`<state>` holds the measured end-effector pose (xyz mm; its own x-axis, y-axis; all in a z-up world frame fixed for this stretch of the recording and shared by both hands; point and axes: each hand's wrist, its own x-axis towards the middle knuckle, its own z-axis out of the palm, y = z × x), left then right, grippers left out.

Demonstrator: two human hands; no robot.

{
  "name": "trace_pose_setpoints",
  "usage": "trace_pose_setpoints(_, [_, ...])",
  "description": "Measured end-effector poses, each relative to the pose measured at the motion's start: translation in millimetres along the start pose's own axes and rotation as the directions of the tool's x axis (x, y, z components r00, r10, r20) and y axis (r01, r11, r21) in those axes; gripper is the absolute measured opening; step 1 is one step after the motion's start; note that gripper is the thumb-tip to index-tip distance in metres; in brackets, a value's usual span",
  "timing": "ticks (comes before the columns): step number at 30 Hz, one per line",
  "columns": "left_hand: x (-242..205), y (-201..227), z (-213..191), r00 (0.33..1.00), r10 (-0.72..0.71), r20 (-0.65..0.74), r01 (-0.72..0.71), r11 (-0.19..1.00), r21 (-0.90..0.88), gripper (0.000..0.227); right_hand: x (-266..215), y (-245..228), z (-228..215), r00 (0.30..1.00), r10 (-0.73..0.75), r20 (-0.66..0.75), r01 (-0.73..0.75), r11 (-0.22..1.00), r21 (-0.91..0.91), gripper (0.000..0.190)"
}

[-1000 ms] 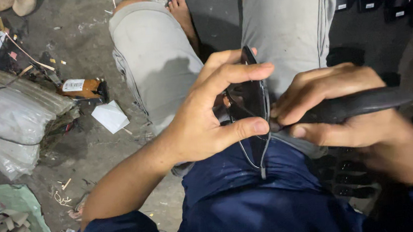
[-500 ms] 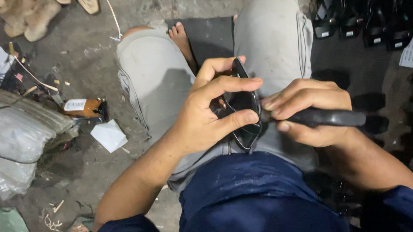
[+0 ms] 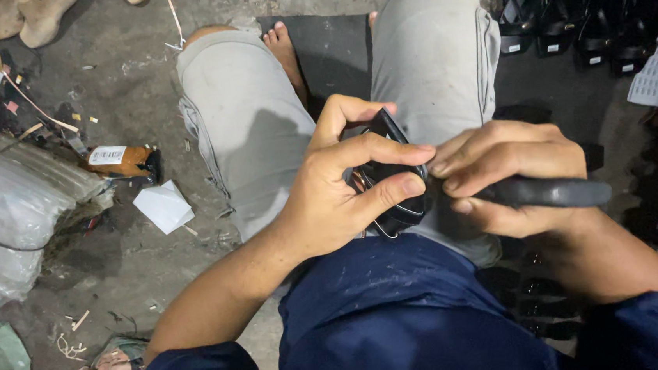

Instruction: The person uses a curved metal tool to press and shape the strap of a black sandal. They repeatedly pick up sandals, work on the strap area, and place them back on the floor among other sandals.

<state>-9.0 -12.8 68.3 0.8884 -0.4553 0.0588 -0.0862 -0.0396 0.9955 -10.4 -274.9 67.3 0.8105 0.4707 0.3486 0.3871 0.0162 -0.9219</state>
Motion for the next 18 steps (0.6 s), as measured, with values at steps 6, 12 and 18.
trace_pose_setpoints(6, [0.0,8.6,0.5,1.0,0.02,0.023,-0.02,1.0,0.024,0.022,4.1,-3.4,-10.9,0.991,0.13,0.032,-0.131,0.99,0.053,0.015])
trace_pose_setpoints(12, [8.7,57.8,-2.5,0.993,0.119,0.015,-0.12,0.979,0.167,0.03,30.3,-42.0,-28.5,0.953,0.107,0.284,-0.15,0.98,0.134,0.012])
trace_pose_setpoints(18, [17.9,58.7,-33.6,0.958,0.261,0.119,-0.281,0.939,0.198,0.081,21.7,-46.8,-0.8,0.995,0.005,0.099,-0.014,0.996,0.088,0.015])
